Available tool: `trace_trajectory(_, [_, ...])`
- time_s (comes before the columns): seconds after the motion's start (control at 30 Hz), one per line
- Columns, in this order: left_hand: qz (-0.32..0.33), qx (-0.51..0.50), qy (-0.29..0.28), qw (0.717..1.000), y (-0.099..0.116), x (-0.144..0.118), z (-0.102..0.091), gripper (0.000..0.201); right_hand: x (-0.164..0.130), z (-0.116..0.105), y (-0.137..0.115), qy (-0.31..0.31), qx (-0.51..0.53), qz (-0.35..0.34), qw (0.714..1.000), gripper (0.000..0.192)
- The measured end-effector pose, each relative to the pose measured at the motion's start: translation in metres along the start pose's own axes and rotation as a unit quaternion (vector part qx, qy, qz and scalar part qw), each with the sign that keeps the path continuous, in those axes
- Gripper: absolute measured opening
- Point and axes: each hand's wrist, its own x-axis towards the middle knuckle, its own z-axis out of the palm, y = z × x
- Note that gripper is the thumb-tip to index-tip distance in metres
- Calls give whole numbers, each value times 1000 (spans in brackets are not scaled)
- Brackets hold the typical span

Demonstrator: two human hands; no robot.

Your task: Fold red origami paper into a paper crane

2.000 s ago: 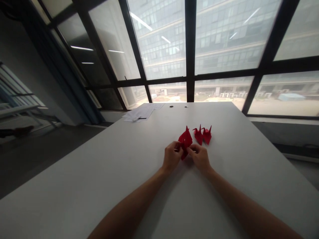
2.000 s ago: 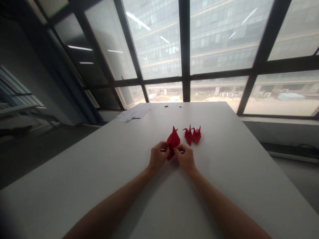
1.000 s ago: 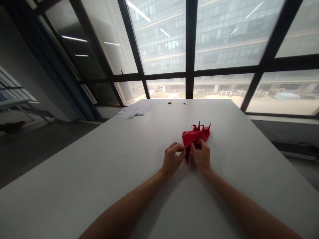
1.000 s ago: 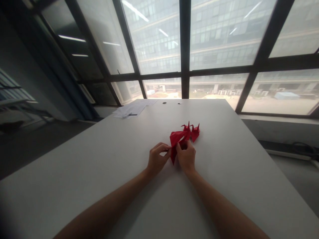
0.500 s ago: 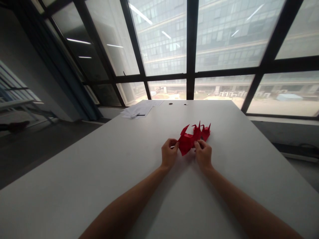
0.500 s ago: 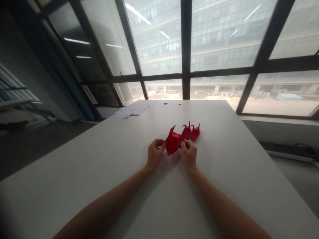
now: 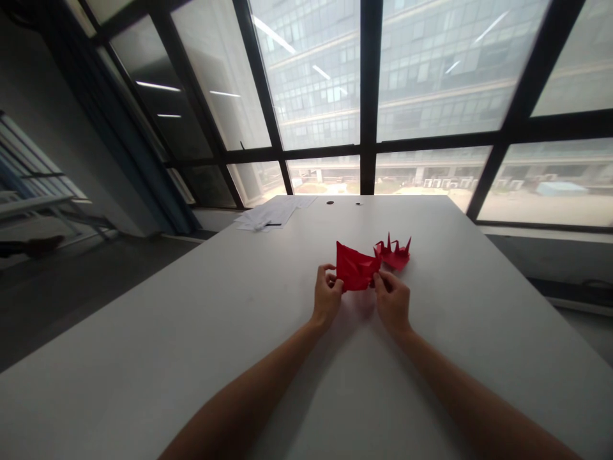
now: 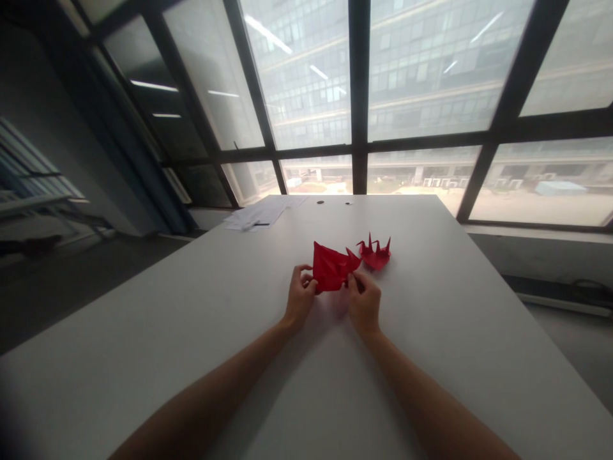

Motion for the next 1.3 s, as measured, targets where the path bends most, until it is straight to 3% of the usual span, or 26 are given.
trace_trajectory(0.2, [97,10,37,995,11,-4,-3,38,5,1,11,14,37,54,998,31])
trace_trajectory(0.3, [153,81,48,984,14,-5,-5,21,6,2,12,19,59,75,995,30])
trace_trajectory(0.4, [207,154,23,966,18,-6,-6,19,5,3,8,20,79,104,991,32])
trace_trajectory(0.63, [297,218,-27,929,23,-12,-5,23,3,7,3,38,117,155,980,38])
trace_trajectory(0.77, [242,164,-3,956,21,-14,-4,17,5,7,5,45,176,162,970,43])
trace_trajectory(0.9, [91,52,63,993,11,-11,-5,21,8,6,7,92,199,184,958,46])
trace_trajectory(1.03, [-4,28,45,999,5,-7,-9,31,12,4,12,84,189,164,965,41])
trace_trajectory(1.17, [19,93,85,992,13,0,-19,28,17,-2,12,80,56,83,992,25])
trace_trajectory(1.3, [84,94,173,977,25,22,-36,27,16,-9,2,36,-8,-75,997,18])
